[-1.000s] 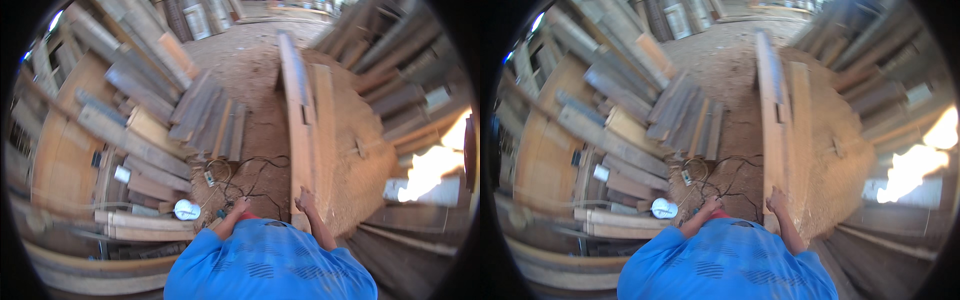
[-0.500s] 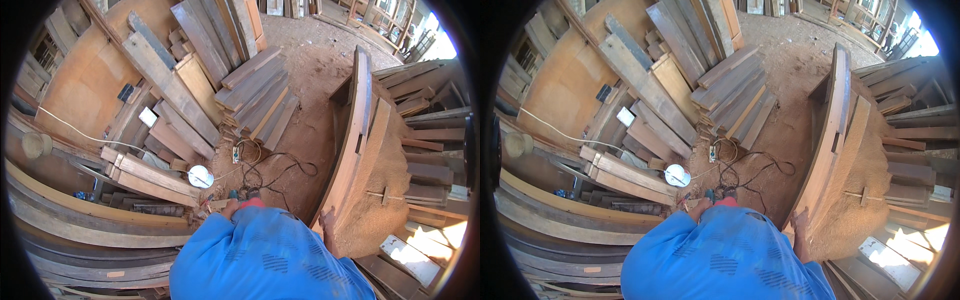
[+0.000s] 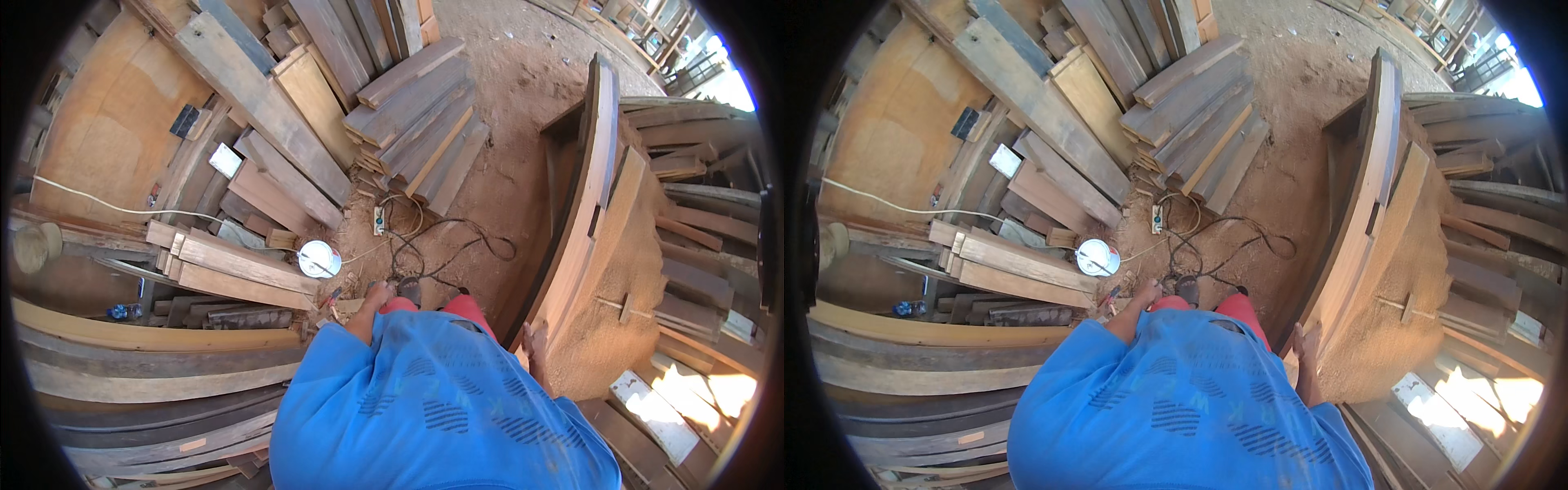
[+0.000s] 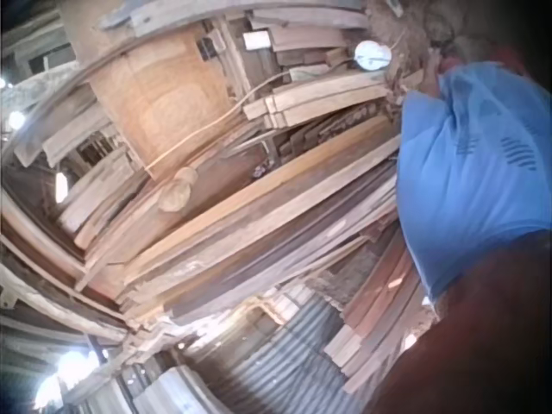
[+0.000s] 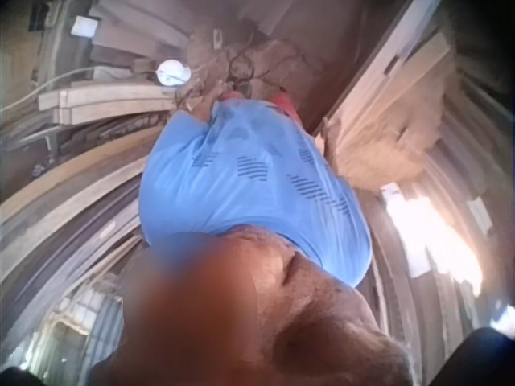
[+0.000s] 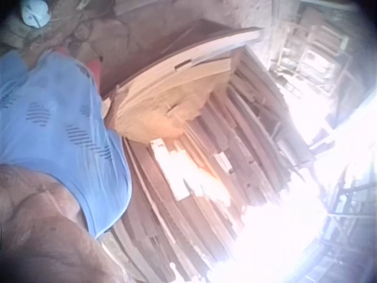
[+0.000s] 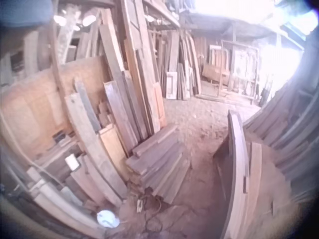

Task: The person measures and marks wooden planks in a workshop using a tape measure and a hammer, then moves additional planks to a storage area.

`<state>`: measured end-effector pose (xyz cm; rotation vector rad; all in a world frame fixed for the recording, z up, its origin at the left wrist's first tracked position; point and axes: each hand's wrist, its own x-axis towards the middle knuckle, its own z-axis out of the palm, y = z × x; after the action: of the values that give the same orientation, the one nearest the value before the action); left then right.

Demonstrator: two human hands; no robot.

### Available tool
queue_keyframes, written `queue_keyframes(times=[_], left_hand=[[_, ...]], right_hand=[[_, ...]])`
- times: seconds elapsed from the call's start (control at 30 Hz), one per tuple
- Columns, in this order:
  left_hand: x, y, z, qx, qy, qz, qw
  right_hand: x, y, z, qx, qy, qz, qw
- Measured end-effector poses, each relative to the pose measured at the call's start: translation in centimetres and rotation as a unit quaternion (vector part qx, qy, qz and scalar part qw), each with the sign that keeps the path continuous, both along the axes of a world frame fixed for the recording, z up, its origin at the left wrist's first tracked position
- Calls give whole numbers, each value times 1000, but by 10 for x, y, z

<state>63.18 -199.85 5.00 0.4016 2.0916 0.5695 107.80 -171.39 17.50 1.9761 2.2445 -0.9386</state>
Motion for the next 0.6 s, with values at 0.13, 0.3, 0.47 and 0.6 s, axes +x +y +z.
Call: queue_keyframes(times=[0.13,0.3,0.47,0.6], left_hand=[[1,20,54,-28,-12,14,999],[-1,25,56,-11,23,30,999],[6,22,32,15,77,84,993],[29,43,57,68,-30,249,966]], right_hand=[[-11,23,22,-52,-73,-65,994],[-32,103,30,56,-126,-90,986],[-62,174,40,33,-98,-61,993],[-47,209,-1,53,-53,-24,997]])
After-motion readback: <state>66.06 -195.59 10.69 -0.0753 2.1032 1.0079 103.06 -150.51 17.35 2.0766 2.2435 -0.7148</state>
